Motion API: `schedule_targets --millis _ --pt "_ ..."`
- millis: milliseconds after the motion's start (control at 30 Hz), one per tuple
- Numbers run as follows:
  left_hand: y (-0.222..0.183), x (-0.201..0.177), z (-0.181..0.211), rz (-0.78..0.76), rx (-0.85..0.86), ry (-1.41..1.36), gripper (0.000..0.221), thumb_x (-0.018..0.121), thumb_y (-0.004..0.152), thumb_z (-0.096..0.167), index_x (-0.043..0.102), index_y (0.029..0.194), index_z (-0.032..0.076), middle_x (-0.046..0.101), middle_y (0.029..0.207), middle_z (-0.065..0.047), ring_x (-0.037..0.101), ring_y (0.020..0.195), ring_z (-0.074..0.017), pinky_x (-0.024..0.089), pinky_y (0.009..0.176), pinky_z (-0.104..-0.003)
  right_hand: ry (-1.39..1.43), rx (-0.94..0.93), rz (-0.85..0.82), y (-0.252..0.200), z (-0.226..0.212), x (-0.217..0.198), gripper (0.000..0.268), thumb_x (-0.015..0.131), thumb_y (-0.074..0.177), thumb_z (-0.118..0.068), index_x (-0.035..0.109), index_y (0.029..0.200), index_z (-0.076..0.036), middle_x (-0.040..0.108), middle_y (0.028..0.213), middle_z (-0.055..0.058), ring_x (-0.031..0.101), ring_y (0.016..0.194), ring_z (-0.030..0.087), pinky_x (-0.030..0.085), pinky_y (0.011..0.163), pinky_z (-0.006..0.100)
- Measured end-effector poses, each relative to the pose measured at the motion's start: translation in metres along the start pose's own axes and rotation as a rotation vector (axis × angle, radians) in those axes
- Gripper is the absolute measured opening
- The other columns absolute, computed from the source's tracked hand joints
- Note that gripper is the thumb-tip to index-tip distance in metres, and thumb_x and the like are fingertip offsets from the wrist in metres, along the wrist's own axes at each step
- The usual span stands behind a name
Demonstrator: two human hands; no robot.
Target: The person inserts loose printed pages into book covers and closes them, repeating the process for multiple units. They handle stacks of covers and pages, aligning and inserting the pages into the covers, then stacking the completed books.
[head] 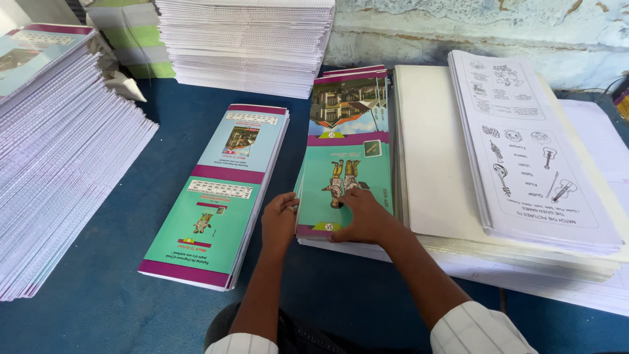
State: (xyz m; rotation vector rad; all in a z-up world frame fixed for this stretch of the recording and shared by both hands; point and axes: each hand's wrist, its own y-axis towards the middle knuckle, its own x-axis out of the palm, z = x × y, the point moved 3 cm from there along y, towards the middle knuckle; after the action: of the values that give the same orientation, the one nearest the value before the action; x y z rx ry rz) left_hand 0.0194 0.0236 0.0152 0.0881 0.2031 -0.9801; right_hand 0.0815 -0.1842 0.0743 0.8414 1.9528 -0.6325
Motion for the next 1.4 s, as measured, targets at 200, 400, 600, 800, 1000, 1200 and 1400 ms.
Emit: schedule_targets --millis 200,400,600,800,1000,1200,1400 --pt "-0.001 -0.001 0.001 -0.014 -0.046 -0.026 0.041 0.048 0.09 0.001 0.069 0.125 0.002 0.075 0.115 -0.014 0.073 0.104 -0.022 0.056 0.091 -0.033 0.115 -0.004 0.109 -0.004 -0.005 -0.014 0.056 0.075 0.068 -0.044 0.076 0.109 -0.007 0.067 0.118 0.016 0.06 0.116 0.032 0.049 0.099 0.043" --pt "-0.01 -0.005 0.01 0.084 -0.05 0.099 0.032 0.062 0.091 0.018 0.072 0.117 0.002 0.077 0.105 -0.014 0.075 0.093 -0.0225 0.057 0.084 -0.034 0.229 -0.169 0.275 -0.015 -0.018 -0.021 0.034 0.055 0.091 -0.028 0.072 0.09 0.001 0.07 0.085 0.019 0.067 0.079 0.034 0.053 0.076 0.048" --pt "-0.02 -0.006 0.015 0.073 -0.098 0.295 0.043 0.069 0.087 0.037 0.074 0.114 0.005 0.074 0.094 -0.014 0.072 0.084 -0.0258 0.055 0.078 -0.038 0.382 -0.255 0.613 -0.033 -0.032 -0.032 0.028 0.05 0.098 -0.017 0.064 0.086 0.003 0.063 0.082 0.017 0.062 0.069 0.029 0.051 0.067 0.043" --pt "-0.016 -0.009 0.013 0.079 -0.124 0.292 0.046 0.075 0.085 0.041 0.075 0.109 0.001 0.074 0.092 -0.012 0.07 0.084 -0.0242 0.054 0.079 -0.037 0.772 -0.006 0.82 -0.038 -0.023 -0.03 0.036 0.051 0.104 -0.021 0.052 0.076 0.001 0.042 0.063 0.005 0.04 0.061 0.013 0.037 0.056 0.034" --pt "-0.022 -0.013 0.024 0.031 -0.173 -0.01 0.036 0.076 0.085 0.026 0.076 0.101 -0.006 0.074 0.084 -0.014 0.069 0.076 -0.0227 0.054 0.071 -0.035 0.963 0.075 0.912 -0.046 -0.018 -0.029 0.04 0.05 0.107 -0.024 0.048 0.073 -0.003 0.036 0.064 -0.002 0.035 0.06 0.01 0.034 0.057 0.03" --pt "-0.036 -0.009 0.056 -0.062 -0.216 -0.496 0.046 0.071 0.087 0.025 0.064 0.123 -0.002 0.069 0.103 -0.013 0.068 0.089 -0.0212 0.058 0.073 -0.038 1.196 0.067 1.052 -0.053 -0.018 -0.031 0.035 0.048 0.104 -0.027 0.059 0.082 -0.003 0.049 0.075 0.0 0.043 0.075 0.011 0.041 0.071 0.029" --pt "-0.053 0.004 0.073 -0.137 -0.14 -0.517 0.059 0.072 0.085 0.028 0.055 0.132 -0.003 0.065 0.121 -0.022 0.069 0.107 -0.03 0.062 0.085 -0.043 1.558 0.26 1.107 -0.056 -0.018 -0.016 0.028 0.047 0.1 -0.029 0.06 0.094 -0.006 0.059 0.095 0.004 0.054 0.095 0.013 0.045 0.091 0.029"
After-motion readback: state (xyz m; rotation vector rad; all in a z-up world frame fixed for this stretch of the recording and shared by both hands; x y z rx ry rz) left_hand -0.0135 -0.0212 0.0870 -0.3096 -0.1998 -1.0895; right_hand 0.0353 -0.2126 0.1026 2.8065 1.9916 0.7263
